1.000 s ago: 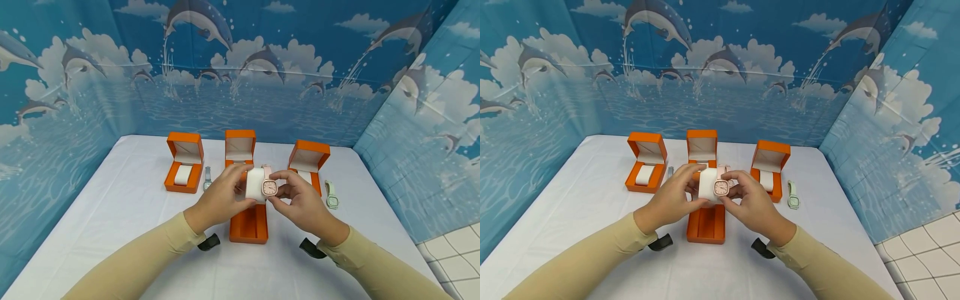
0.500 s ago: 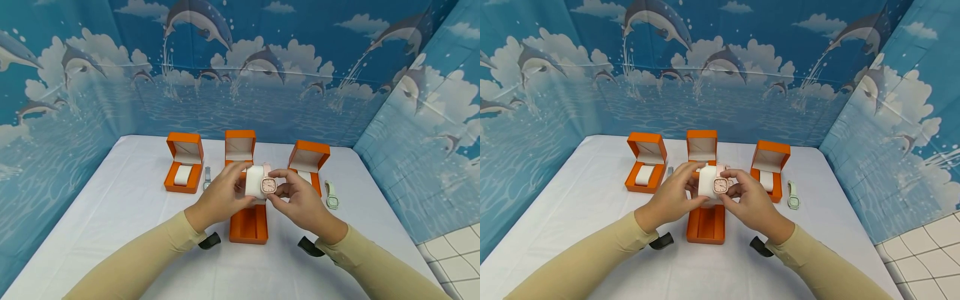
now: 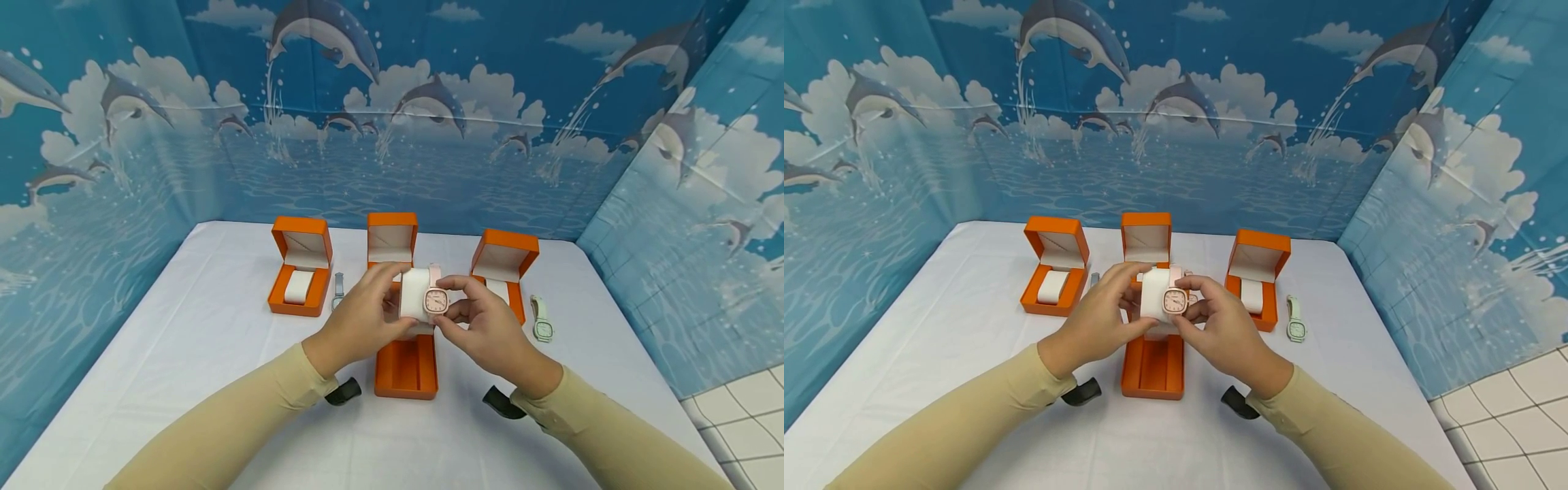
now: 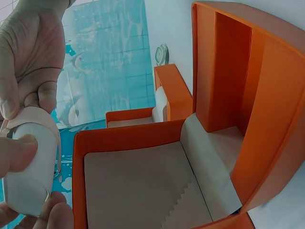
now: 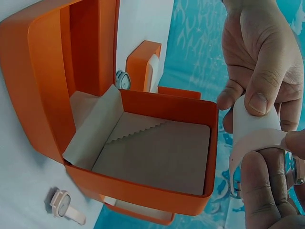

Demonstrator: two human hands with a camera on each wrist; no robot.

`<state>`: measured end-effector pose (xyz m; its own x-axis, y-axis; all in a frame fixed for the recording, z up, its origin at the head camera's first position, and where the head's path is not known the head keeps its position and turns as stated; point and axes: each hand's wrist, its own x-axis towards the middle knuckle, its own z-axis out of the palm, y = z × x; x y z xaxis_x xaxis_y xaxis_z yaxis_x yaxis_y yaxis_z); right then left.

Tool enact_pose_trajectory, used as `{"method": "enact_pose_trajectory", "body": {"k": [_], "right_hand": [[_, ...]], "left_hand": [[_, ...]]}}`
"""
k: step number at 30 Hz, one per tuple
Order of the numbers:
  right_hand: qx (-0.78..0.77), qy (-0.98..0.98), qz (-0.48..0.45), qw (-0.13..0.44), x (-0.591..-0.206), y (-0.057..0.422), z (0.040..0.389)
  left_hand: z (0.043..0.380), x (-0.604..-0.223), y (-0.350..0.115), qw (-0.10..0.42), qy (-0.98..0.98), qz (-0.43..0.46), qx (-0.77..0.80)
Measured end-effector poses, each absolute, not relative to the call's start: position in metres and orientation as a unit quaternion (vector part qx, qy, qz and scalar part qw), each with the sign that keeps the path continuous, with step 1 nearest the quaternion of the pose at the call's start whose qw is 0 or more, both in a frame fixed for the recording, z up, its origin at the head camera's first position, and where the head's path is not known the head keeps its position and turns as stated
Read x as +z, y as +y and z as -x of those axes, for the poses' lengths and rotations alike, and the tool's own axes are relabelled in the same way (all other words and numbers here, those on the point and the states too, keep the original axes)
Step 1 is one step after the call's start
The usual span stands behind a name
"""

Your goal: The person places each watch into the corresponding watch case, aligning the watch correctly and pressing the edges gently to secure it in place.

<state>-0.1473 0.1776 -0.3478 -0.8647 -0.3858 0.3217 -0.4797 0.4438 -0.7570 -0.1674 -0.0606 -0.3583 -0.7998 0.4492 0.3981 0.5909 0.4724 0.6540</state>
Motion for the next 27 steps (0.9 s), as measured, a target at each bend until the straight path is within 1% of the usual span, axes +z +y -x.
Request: {"method": "enact_pose_trajectory", "body": {"k": [6,15,22,27], "right_hand": [[0.472,-0.842,-0.257,0.039,-0.346,0.178,0.147],[0.468,-0.835,-0.289,0.017,-0.339,0.183,0.149],[0.454,-0.845,-0.283,0.013,-0.334,0.185,0.149],[0.467,-0.840,-0.275,-0.006,-0.332,0.187,0.149]], "left_hand": [[0.167,-0.358,-0.062,0.085,-0.855,0.307,-0.410],[0.168,-0.353,-0.064,0.081,-0.847,0.313,-0.422],[0.167,-0.351,-0.064,0.080,-0.843,0.317,-0.428],[0.167,-0.350,-0.064,0.080,-0.840,0.317,-0.433]]}}
